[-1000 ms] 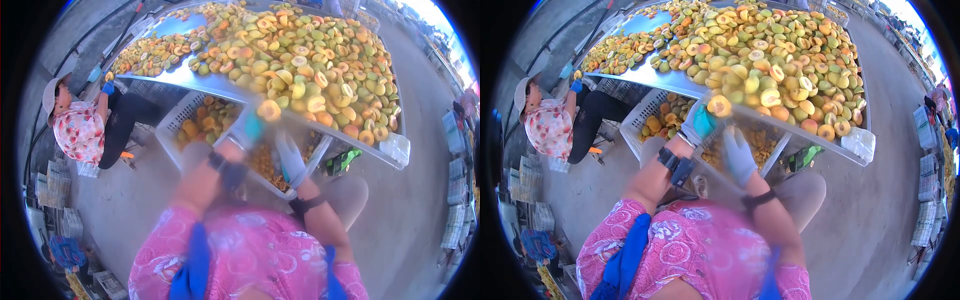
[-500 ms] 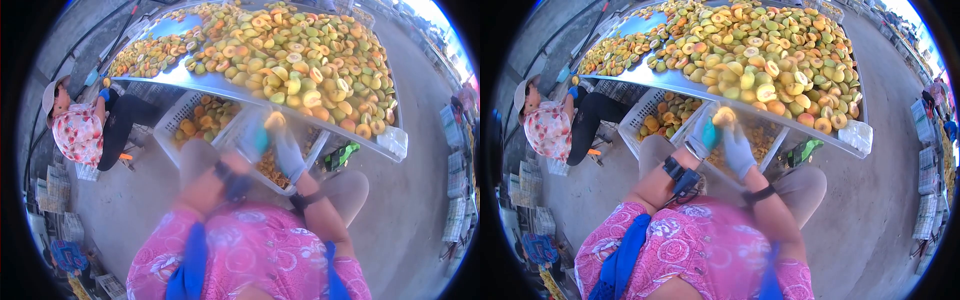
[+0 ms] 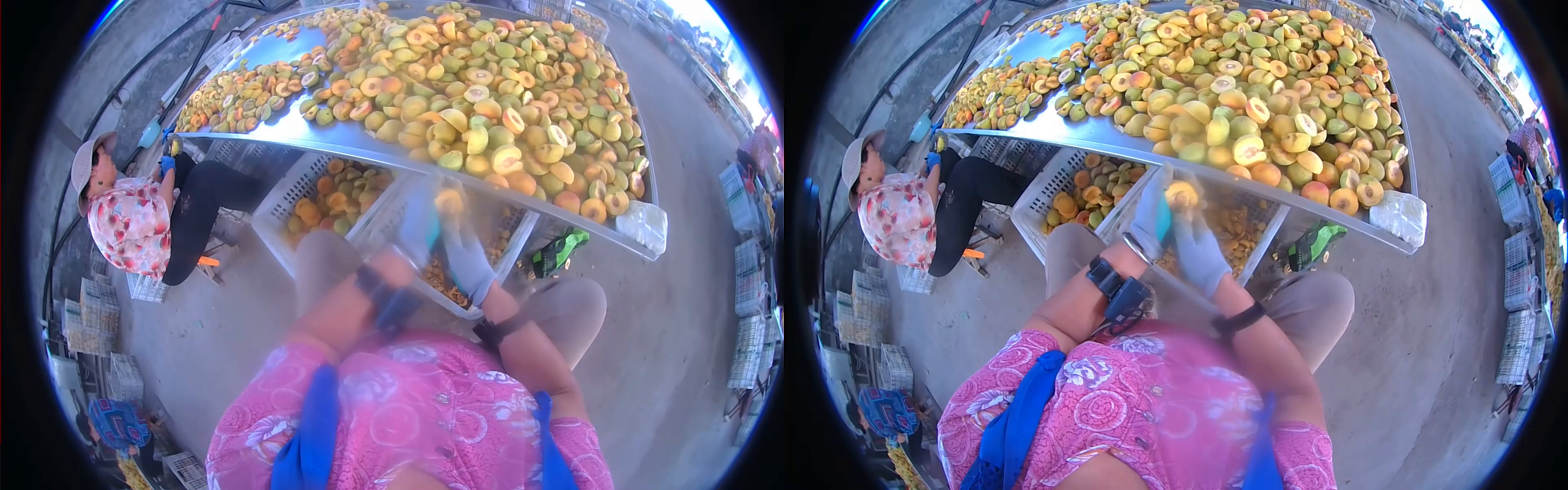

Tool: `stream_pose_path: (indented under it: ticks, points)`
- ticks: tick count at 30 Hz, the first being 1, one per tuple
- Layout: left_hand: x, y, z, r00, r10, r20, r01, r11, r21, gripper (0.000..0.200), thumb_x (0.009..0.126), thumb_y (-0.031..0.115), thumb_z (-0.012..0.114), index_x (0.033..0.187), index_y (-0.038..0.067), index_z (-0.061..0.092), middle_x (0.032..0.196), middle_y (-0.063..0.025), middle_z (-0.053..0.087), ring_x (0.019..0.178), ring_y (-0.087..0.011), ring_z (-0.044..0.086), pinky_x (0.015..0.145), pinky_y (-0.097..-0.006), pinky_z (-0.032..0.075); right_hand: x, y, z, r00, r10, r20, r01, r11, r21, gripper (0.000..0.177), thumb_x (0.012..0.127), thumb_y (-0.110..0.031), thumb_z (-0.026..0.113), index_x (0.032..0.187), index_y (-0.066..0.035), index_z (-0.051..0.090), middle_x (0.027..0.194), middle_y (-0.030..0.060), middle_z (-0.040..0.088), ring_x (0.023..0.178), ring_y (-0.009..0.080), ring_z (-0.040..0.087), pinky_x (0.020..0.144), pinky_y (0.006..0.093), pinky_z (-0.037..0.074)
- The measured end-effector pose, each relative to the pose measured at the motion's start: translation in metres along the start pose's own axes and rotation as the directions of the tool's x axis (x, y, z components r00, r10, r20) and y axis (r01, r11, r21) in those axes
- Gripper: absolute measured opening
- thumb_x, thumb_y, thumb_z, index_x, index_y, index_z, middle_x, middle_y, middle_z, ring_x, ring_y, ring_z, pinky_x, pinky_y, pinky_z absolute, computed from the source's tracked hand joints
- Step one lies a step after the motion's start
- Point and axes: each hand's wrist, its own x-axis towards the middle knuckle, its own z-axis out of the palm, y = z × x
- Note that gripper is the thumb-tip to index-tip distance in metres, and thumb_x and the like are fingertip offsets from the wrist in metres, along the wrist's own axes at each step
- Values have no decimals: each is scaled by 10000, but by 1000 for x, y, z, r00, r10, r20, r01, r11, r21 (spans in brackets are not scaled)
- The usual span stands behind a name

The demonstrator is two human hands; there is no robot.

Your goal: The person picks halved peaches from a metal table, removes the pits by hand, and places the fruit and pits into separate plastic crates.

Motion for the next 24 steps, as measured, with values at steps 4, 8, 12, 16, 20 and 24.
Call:
stream_pose_path:
  ticks: [4,8,12,16,20,24]
  points:
    - [4,-3,-4,978,-208,5,204,953,-226,485,951,517,511,1004,43,601,865,-94,638,725,-216,642,584,-286,537,-10,-11,2,1000,-1,-15,1,1000,-9,485,1009,-455,421,1184,-18,535,855,72,580,741,126,504,664,280,439]
    - [5,-2,-3,999,-32,6,32,998,-55,556,939,583,480,960,40,598,853,-98,638,734,-219,641,600,-290,541,-6,-4,-1,997,41,72,-53,984,170,426,1004,-448,445,1172,-68,541,755,4,534,606,75,443,529,236,385]
    - [-3,16,-6,972,-214,101,222,972,-74,562,951,584,447,936,42,594,851,-95,628,744,-208,633,628,-282,542,-15,-15,-5,939,247,238,-315,896,314,384,999,-447,458,1147,-101,533,695,-37,485,515,59,407,435,222,330]
    - [-1,4,-4,999,-2,33,-1,996,91,561,967,568,428,936,34,597,843,-104,637,708,-208,634,612,-276,539,-13,-20,0,961,222,167,-265,913,311,337,990,-484,446,946,-155,505,581,-37,410,370,78,349,320,243,253]
    - [-1,25,-7,977,-172,128,164,984,65,555,973,552,435,919,27,607,808,-105,652,652,-190,632,585,-266,530,-15,-14,-13,894,262,364,-401,830,388,290,998,-424,476,1147,-176,503,652,-80,421,470,36,360,389,196,280]
    - [-3,21,-8,990,-81,113,62,984,166,542,971,542,451,898,29,610,787,-101,650,647,-186,630,589,-266,530,-14,-7,-9,924,251,288,-344,875,340,283,998,-422,476,1147,-183,506,650,-86,416,470,33,352,390,192,273]
